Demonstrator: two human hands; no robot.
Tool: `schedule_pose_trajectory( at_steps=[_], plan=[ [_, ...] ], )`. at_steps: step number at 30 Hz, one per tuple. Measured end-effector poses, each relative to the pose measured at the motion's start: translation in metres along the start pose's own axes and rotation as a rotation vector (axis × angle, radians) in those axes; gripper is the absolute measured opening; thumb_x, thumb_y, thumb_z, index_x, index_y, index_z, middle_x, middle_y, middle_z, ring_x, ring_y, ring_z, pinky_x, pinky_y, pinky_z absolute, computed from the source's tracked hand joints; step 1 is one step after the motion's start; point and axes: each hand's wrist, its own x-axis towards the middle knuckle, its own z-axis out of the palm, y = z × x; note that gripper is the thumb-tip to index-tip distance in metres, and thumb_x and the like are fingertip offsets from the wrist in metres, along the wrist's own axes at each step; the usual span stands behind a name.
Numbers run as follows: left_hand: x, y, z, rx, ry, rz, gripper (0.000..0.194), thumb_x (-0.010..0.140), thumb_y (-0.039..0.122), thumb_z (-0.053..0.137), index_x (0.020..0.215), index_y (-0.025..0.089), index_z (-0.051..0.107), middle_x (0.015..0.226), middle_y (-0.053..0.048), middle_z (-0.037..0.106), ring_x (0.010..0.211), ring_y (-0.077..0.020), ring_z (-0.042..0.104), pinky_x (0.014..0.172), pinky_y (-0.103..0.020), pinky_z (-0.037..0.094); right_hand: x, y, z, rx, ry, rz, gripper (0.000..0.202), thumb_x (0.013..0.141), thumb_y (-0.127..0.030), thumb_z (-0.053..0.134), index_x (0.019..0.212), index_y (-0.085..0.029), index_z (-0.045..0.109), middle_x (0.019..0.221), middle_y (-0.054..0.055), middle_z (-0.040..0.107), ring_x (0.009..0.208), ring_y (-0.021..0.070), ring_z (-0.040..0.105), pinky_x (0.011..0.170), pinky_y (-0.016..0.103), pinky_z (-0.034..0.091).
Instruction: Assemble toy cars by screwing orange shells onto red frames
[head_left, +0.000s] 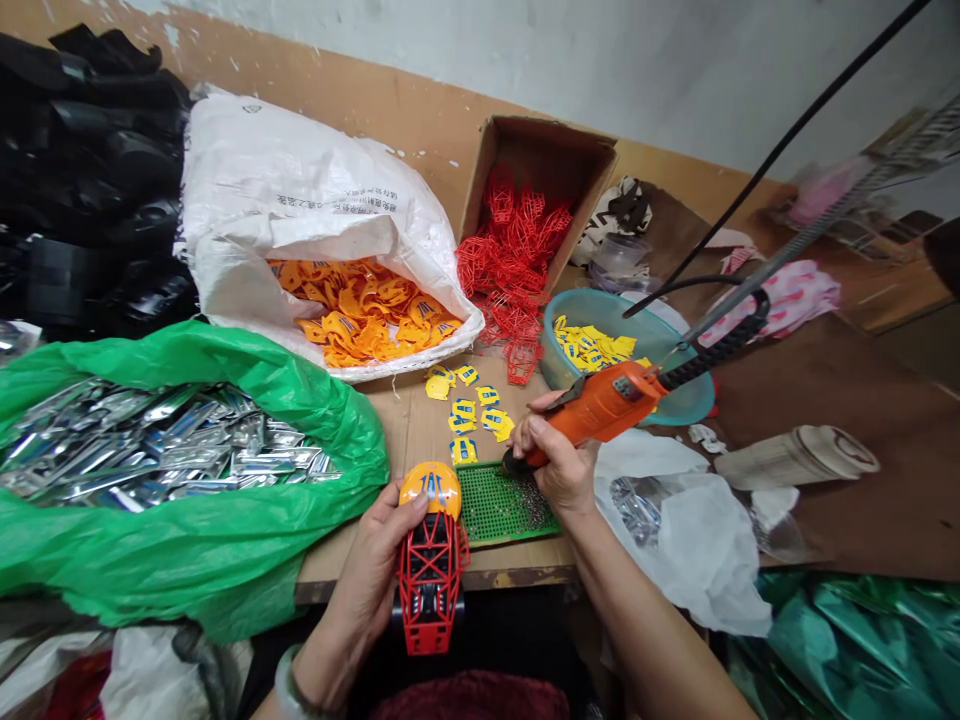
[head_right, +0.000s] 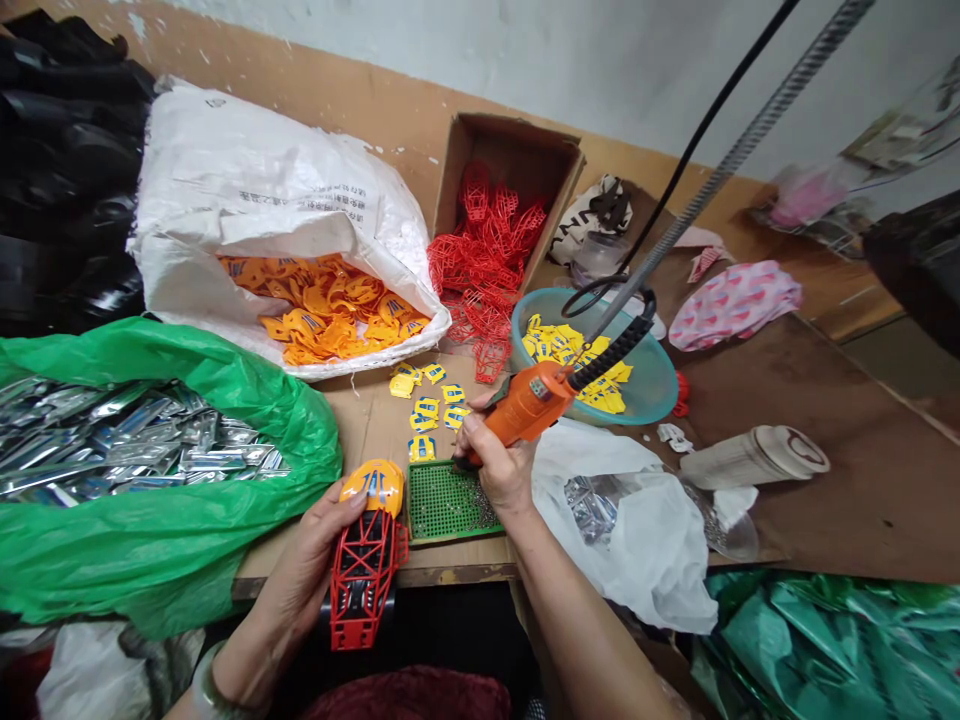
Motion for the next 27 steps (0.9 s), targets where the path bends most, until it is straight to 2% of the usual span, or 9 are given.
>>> schedule_pose_trajectory(
  at_steps=[20,27],
  plan=[
    [0.0016,-0.0010,-0.0006,-0.025,0.023,0.007,0.040,0.070,0.032,0.087,0.098,0.017,0.064,0.077,-0.003,0.075,0.055,-0.0158,0.069,0.057,-0.029,0.061,-0.0014,-0.0001,0.0009,0.002,-0.006,0.013,0.020,0.081,-0.030,0.070,0.095,-0.022,0.058,0.054,-0.008,0.055,0.043,0.0121,0.054,0.048,0.027,0.048],
    [0.0003,-0.0009,0.0027,-0.028,0.002,0.018,0.043,0.071,0.032,0.086,0.104,0.017,0.062,0.076,-0.004,0.076,0.058,-0.0175,0.071,0.056,-0.027,0.059,-0.0044,0.0023,0.0005,-0.001,0.003,0.014,0.021,0.080,-0.031,0.073,0.093,-0.021,0.059,0.054,-0.008,0.056,0.043,0.0129,0.054,0.047,0.028,0.047]
  ],
)
